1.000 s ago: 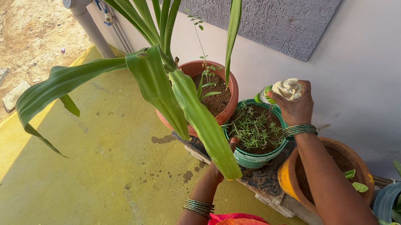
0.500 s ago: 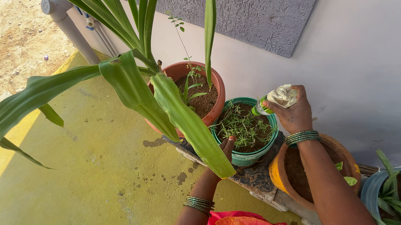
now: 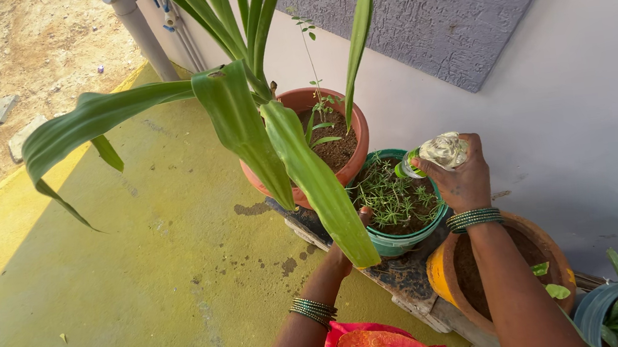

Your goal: The person pours water from a bottle into several potted plants and then replaces the cap on the bottle.

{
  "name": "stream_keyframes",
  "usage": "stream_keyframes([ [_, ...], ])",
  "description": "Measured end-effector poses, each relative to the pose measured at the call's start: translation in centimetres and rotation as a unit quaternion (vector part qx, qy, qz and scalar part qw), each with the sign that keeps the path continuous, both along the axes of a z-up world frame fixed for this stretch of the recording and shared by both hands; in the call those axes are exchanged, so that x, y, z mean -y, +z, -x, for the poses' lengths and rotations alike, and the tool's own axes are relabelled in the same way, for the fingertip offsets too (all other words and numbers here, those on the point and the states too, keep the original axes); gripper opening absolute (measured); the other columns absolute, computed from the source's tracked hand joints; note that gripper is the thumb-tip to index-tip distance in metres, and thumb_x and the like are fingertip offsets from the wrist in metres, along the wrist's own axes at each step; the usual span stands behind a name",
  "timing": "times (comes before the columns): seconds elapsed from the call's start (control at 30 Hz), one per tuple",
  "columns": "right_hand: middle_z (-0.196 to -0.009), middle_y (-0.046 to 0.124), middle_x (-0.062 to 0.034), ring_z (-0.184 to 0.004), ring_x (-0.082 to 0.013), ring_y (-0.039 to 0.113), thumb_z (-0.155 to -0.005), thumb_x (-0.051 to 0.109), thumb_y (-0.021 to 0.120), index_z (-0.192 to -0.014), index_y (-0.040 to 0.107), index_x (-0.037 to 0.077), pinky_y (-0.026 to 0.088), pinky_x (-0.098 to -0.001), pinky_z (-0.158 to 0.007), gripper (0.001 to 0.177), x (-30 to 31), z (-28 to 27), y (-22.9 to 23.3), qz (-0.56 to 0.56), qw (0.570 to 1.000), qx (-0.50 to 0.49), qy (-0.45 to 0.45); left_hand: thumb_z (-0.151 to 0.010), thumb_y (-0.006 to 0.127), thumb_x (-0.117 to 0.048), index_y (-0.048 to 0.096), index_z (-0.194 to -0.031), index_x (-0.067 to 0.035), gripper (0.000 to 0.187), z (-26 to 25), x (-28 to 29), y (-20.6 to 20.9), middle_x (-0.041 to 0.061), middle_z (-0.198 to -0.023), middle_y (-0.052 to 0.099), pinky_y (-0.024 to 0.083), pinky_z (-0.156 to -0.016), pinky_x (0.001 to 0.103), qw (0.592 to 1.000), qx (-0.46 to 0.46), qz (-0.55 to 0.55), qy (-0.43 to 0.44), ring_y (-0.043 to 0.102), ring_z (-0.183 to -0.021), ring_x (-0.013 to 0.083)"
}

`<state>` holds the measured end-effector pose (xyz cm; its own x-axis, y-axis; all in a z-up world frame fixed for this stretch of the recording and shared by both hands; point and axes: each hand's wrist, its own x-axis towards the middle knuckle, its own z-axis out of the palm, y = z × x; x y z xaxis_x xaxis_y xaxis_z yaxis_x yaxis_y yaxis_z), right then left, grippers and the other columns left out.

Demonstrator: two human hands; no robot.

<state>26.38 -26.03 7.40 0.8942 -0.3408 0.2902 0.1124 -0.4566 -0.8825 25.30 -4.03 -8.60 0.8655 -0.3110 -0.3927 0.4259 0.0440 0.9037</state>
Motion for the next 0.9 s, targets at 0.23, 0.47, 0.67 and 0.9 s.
stream_keyframes([
  [0.23,-0.107,0.074,-0.0140,-0.095,-0.0193,0.074,-0.080,0.037,0.093,-0.123,0.045,0.001,0.062,-0.0313,-0.081,0.073,-0.1,-0.2,-0.1,0.043,0.999,0.021,-0.003,-0.091,0.050,-0.076,0.049,-0.148,-0.008,0.089,-0.3,-0.6,-1.3,0.015,-0.126,0.065,0.056,-0.085,0.036,0.998,0.006,0.055,-0.042,0.065,-0.108,0.0195],
  [0.47,-0.109,0.074,-0.0131,-0.099,-0.0179,0.074,-0.085,0.037,0.093,-0.130,0.041,0.001,0.061,-0.0312,-0.087,0.077,2.2,-0.9,-1.1,0.034,0.995,0.089,-0.029,-0.101,0.043,-0.069,0.037,-0.161,-0.012,0.083,-0.2,-2.0,-6.4,0.012,-0.148,0.053,0.050,-0.103,0.036,0.933,0.348,-0.049,-0.075,0.055,-0.130,0.0208],
  [0.67,-0.109,0.074,-0.0141,-0.098,-0.0192,0.074,-0.086,0.040,0.094,-0.128,0.044,0.001,0.061,-0.0324,-0.086,0.077,3.6,-0.5,-1.5,0.071,0.992,0.084,-0.065,-0.092,0.060,-0.059,0.051,-0.146,-0.013,0.071,-0.2,-0.5,-3.1,0.011,-0.126,0.061,0.054,-0.090,0.046,0.992,-0.050,0.116,-0.003,0.062,-0.113,0.0242],
  [0.9,-0.109,0.072,-0.0194,-0.097,-0.0298,0.074,-0.083,0.048,0.096,-0.131,0.045,0.001,0.062,-0.0393,-0.084,0.084,5.3,0.0,-2.2,0.135,0.980,0.061,-0.133,-0.086,0.056,-0.076,0.046,-0.148,-0.006,0.094,0.4,-0.1,-0.8,0.017,-0.123,0.060,0.055,-0.087,0.049,0.997,-0.031,0.064,-0.007,0.061,-0.112,0.0290],
])
